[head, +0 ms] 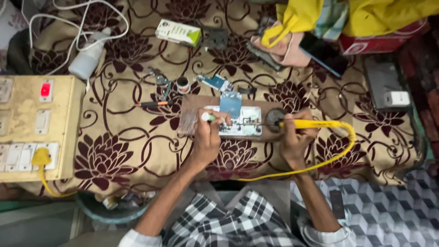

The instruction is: The person uses a soldering iron and solder wire to apply solder to a small circuit board. They repeatedly dip the iron into a soldering pot and apply heat to specific points on the board while feeding solder.

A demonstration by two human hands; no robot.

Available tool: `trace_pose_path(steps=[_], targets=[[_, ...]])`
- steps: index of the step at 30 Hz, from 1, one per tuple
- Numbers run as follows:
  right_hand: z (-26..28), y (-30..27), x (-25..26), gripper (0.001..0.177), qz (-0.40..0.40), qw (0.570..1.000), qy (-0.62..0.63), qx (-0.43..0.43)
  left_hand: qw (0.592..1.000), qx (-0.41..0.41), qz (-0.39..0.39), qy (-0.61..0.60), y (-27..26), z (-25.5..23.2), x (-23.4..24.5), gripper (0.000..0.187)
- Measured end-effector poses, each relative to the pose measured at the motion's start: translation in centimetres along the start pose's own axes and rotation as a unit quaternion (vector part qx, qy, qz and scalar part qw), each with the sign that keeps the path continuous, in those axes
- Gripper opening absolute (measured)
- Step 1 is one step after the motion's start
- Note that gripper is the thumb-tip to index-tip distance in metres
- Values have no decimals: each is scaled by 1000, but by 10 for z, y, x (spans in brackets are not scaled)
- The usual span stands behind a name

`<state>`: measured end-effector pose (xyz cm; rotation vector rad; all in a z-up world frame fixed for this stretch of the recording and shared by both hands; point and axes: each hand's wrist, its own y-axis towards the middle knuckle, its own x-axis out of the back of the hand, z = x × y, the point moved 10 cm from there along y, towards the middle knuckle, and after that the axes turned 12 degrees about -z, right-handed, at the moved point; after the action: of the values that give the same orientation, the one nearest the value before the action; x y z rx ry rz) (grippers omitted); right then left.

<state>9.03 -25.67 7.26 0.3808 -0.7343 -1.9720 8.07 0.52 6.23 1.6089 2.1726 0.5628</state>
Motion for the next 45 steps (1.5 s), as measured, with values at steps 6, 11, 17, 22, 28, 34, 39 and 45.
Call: trace_pose_path(steps=[6,11,17,22,28,34,39,45], targets=[[30,23,-52,28,124,992,13,-20,1000,22,4,-11,-2,8,-2,8],[45,25,-33,28,87,986,-129,66,1000,20,-9,-12,1,4,-1,10],[-12,6,-8,30,12,992,-22,-120,999,30,-22,2,-3,7,0,14],[-26,-8,-3,31,36,995,16,-96,999,20,-40,18,-10,9,-4,21],[-44,-18,18,22,-88,970,200,-111,998,31,-39,29,-11,1,1,20],[-53,-30,25,24,-89,970,195,-117,999,23,-35,-2,-7,-8,-1,19],[-46,-44,22,24,-71,964,246,-68,999,1,-34,-2,-8,-7,-1,18],[-62,-53,28,26,-92,965,210,-130,999,16,-26,-14,-9,2,-4,21]])
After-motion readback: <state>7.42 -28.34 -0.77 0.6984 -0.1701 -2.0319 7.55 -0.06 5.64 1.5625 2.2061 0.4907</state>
